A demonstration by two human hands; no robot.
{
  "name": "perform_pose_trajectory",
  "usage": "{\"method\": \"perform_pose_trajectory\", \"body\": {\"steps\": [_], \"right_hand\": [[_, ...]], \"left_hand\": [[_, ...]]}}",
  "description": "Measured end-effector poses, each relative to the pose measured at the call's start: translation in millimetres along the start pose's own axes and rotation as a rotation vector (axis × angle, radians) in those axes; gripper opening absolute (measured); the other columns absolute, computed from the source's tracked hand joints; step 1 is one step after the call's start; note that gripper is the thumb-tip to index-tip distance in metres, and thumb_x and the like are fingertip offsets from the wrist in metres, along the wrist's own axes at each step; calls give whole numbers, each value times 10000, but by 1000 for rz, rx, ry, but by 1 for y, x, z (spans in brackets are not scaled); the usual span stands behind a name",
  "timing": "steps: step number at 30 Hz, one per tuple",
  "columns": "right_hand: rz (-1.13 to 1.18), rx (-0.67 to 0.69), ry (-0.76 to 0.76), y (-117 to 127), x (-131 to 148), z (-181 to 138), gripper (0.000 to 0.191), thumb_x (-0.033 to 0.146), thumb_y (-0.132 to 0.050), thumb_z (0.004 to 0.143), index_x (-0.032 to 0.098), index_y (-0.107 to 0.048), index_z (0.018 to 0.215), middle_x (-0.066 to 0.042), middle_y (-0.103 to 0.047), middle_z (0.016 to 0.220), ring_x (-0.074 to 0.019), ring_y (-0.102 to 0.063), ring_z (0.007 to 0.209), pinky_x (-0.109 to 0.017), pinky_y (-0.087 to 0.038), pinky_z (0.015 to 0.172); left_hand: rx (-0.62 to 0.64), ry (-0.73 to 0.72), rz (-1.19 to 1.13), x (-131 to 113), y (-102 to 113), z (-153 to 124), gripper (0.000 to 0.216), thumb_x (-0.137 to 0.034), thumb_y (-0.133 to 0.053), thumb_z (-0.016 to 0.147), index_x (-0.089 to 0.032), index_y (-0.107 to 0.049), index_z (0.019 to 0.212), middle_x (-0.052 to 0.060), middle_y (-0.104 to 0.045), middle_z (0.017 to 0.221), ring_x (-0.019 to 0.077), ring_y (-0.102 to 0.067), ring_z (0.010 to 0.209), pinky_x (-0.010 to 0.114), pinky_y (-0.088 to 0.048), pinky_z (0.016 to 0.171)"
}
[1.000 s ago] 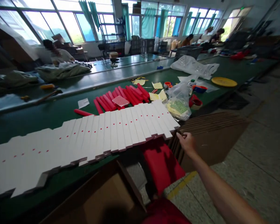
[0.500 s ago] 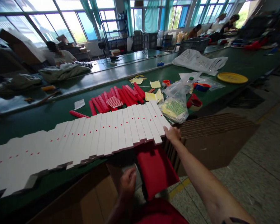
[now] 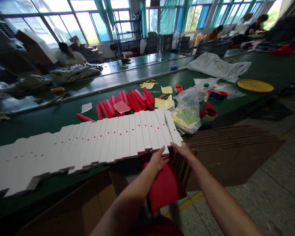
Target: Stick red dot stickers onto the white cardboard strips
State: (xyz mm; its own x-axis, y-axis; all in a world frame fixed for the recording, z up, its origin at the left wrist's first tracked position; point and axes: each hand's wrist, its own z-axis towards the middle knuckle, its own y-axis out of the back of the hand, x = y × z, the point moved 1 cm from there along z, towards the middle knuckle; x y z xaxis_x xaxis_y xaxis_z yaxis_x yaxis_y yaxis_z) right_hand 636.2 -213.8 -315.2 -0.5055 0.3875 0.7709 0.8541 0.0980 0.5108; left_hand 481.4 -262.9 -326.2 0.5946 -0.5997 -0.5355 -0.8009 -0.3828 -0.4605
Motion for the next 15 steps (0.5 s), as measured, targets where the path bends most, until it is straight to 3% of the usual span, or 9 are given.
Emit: {"method": "perform_pose_trajectory", "body": {"steps": [5,9,12,15], "right_hand": [[132,156,-91,14,-9,-23,594,616,-651,731,68,-656,962,-75,-638,611,-159,-588,472,-242,-457,423],[193,322,-103,22,-18,-33,495,476,-741,608,86,-678,907,-110,-691,718,-199,-638,593,-272,-509,510],[206,221,-32,20,-20,-22,419,379,-702,543,100,-670,854,-106,-701,739,-224,-643,652,-282,-504,550],[187,112,-8,22,-26,-18,369,400,-663,545,129,-640,795,-97,-674,686,-223,-612,589,-303,-478,516]], "left_hand": [[-109,-11,28,-1,-13,-7,471,-387,-720,761,-122,-557,1115,113,-663,979,148,-631,709,313,-499,740],[-7,-23,104,4,-20,-43,419,-310,-703,756,-88,-566,1083,119,-683,892,133,-625,569,253,-474,560],[111,-36,192,1,-14,-76,535,-284,-708,711,-104,-515,1175,110,-694,882,125,-616,503,215,-443,460],[238,-25,227,-9,5,-104,522,-341,-746,648,-84,-591,1075,104,-688,785,125,-614,500,198,-452,446]]}}
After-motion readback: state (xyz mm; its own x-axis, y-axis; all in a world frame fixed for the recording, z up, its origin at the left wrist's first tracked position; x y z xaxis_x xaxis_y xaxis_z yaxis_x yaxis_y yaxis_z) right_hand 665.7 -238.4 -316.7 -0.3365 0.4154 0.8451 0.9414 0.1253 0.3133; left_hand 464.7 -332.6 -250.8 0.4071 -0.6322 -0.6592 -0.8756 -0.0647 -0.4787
